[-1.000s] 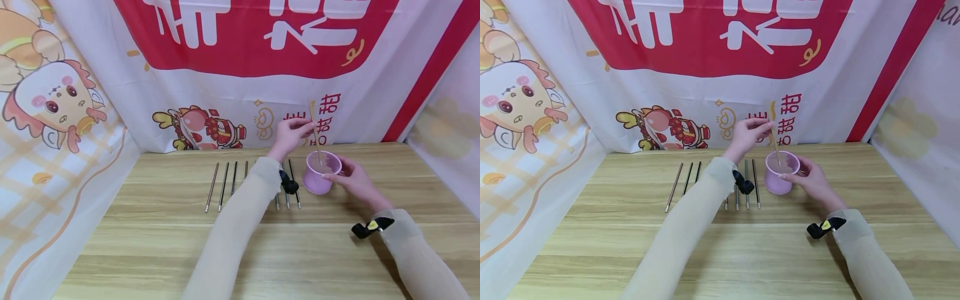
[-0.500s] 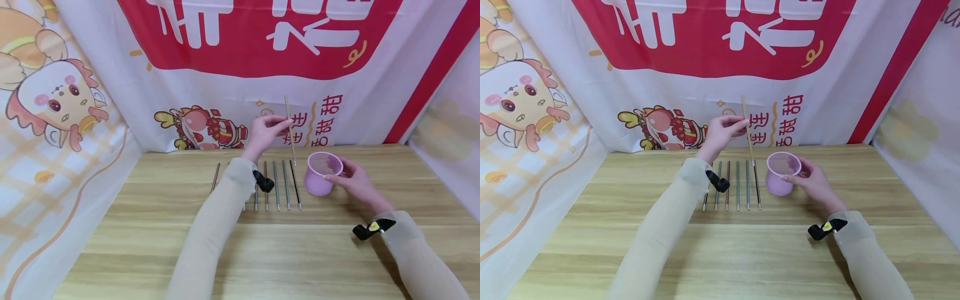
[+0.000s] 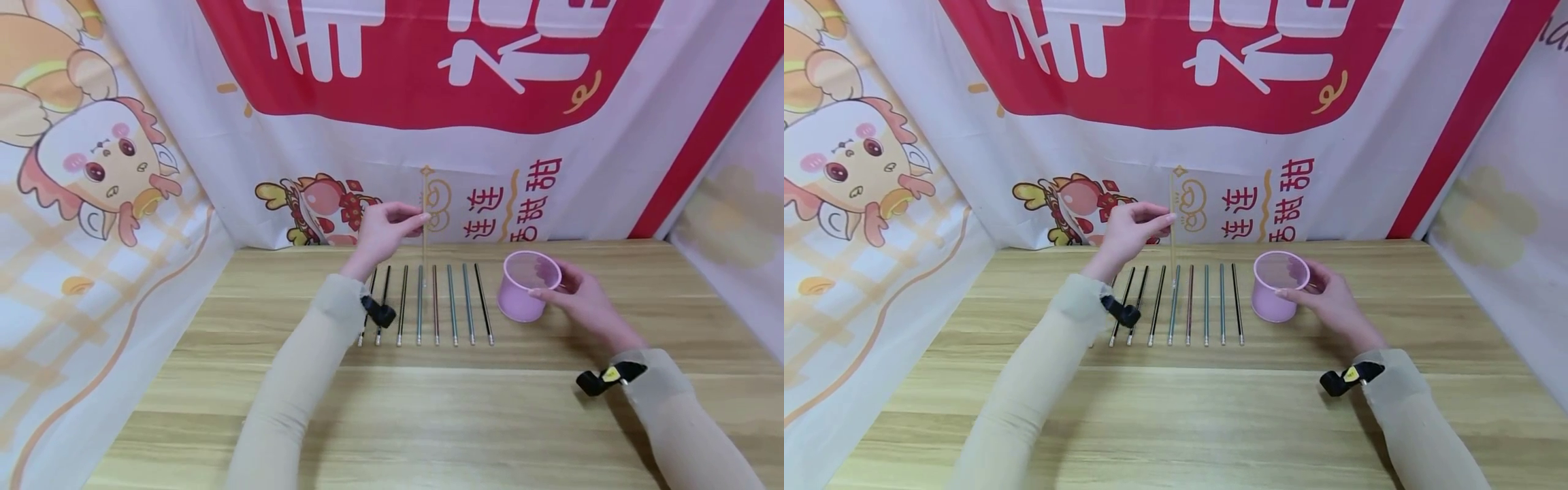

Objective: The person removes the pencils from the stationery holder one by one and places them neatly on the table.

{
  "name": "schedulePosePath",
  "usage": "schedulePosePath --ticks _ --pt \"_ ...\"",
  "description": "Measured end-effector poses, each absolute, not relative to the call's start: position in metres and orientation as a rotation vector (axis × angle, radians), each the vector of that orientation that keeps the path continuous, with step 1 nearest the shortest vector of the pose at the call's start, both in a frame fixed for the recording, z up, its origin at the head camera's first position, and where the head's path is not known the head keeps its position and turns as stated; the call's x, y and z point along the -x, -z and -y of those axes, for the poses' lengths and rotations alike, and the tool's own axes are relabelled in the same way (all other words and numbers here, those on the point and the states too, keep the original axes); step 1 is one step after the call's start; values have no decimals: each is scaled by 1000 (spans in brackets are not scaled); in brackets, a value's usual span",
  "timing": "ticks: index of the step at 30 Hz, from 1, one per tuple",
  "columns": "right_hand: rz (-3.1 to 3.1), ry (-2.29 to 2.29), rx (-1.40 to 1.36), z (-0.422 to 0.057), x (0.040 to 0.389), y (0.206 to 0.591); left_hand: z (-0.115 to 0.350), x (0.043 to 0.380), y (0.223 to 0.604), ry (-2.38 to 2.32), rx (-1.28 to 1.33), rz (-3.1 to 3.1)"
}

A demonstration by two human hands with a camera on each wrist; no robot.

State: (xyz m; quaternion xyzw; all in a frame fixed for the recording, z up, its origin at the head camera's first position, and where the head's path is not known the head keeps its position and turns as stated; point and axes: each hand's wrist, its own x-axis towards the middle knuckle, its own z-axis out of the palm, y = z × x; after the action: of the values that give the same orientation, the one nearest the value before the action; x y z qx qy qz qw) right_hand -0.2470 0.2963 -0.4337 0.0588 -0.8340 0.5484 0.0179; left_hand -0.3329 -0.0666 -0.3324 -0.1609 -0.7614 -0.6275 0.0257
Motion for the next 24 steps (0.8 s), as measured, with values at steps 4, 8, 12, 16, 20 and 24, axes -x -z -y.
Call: schedulePosePath --ticks 4,8,12,16,20,24 --pt "2579 -1709 -195 -296 247 434 92 329 339 1927 427 2385" --pt "2567 -1707 -206 -296 246 434 121 329 347 1862 371 2414" --pt "2545 -1707 -216 -295 245 436 152 327 356 1774 316 2477" --pt "2548 -1705 -223 -294 243 436 182 323 367 1719 237 2590" --pt "2565 -1694 -212 -293 241 435 210 318 381 1640 103 2747" --pt "2573 -1681 -200 -292 243 433 231 317 397 1575 -11 2892"
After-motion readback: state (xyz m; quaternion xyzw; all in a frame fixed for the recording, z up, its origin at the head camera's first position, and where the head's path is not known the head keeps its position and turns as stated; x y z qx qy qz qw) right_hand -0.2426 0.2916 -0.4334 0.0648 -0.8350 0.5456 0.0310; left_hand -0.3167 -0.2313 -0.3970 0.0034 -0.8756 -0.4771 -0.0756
